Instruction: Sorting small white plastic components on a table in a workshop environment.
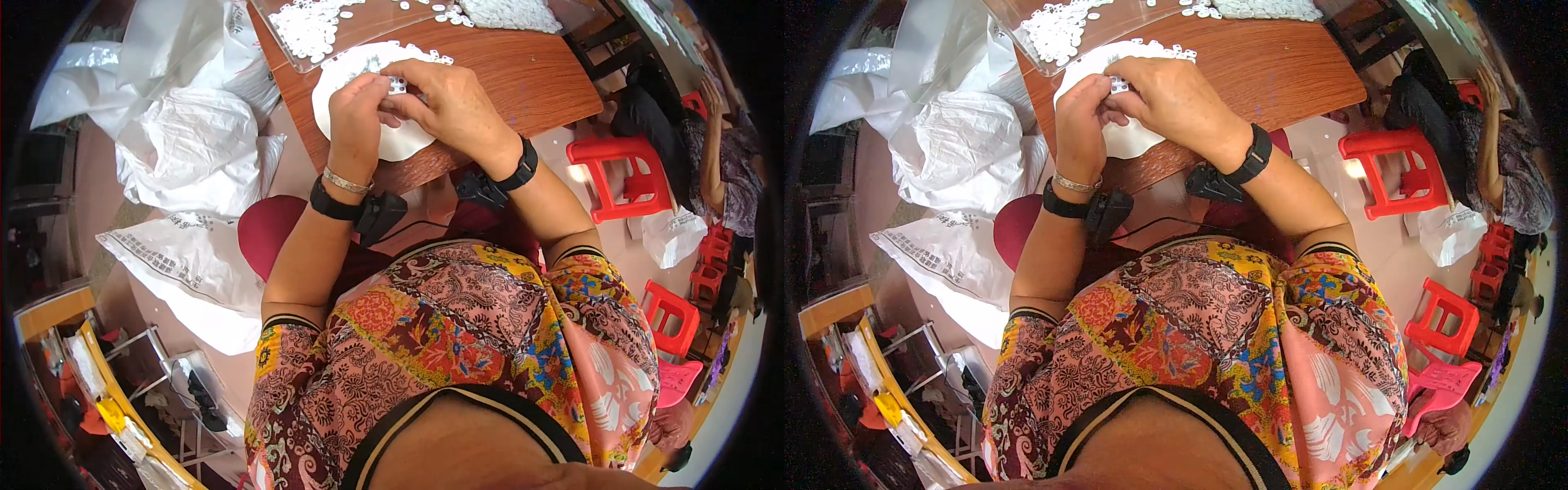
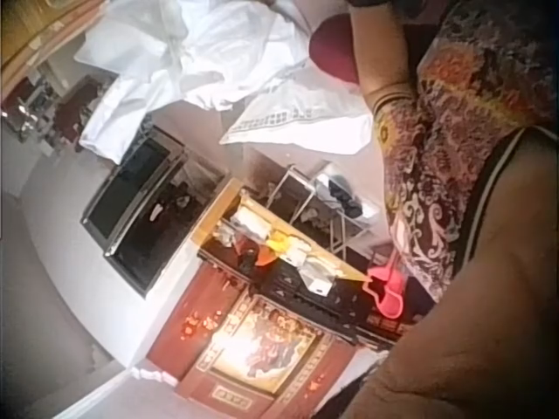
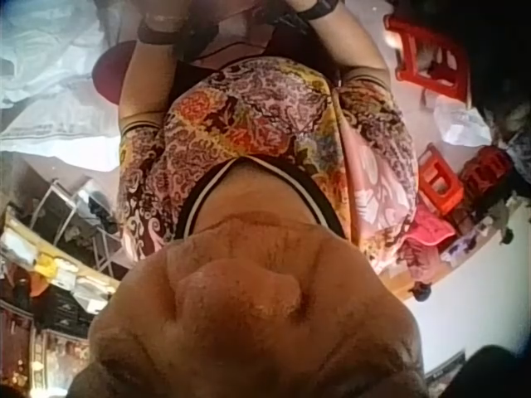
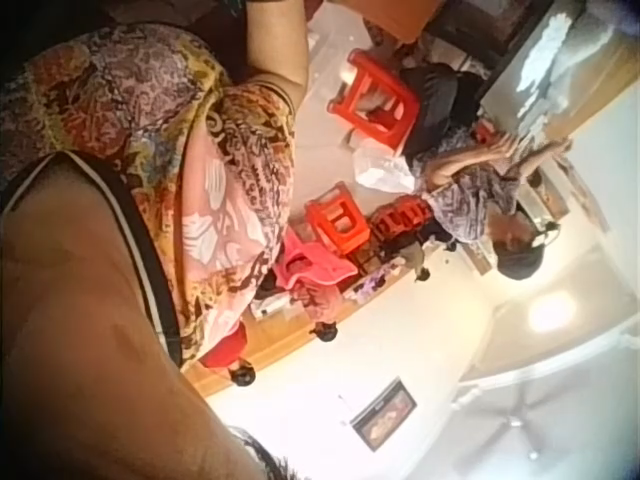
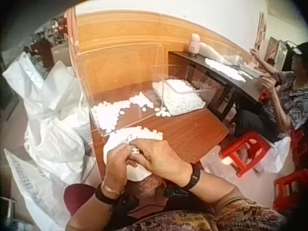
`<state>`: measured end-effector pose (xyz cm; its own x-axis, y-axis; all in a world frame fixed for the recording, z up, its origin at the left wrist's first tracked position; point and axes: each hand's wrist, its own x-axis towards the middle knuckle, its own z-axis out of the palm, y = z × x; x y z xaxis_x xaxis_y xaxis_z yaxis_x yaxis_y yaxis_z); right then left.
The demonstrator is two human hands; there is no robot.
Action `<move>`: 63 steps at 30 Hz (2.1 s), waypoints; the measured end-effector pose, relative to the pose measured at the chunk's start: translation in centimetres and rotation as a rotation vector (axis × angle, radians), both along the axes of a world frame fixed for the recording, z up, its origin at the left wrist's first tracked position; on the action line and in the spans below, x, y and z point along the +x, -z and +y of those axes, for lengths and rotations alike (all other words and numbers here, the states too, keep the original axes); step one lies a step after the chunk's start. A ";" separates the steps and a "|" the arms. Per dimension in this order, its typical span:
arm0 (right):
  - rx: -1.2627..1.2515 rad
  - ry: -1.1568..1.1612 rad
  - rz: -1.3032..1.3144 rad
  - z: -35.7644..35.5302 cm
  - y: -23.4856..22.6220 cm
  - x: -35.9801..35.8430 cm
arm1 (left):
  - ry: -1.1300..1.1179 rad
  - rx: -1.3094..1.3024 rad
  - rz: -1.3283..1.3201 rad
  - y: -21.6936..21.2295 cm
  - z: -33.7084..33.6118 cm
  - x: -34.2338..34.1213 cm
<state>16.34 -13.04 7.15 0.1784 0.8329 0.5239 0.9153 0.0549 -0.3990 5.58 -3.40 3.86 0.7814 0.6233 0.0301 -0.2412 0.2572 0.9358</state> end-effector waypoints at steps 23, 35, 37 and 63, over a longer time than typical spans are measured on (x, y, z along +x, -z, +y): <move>0.044 -0.044 -0.028 0.0 0.3 0.2 | -0.016 -0.013 -0.086 0.7 -0.3 -0.1; 0.024 -0.038 0.056 -0.1 -1.0 0.4 | -0.042 0.014 -0.106 0.4 -0.5 0.1; 0.050 -0.041 0.031 0.0 -0.9 0.4 | -0.046 0.020 -0.101 0.5 -0.4 0.0; 0.035 -0.200 0.057 -0.6 -2.2 0.9 | 0.027 0.153 -0.124 0.0 -0.1 -1.1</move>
<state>17.19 -13.60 9.39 0.0418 0.8363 0.5467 0.8607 0.2477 -0.4448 4.50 -3.51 3.82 0.7820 0.5832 0.2198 -0.3519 0.1220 0.9281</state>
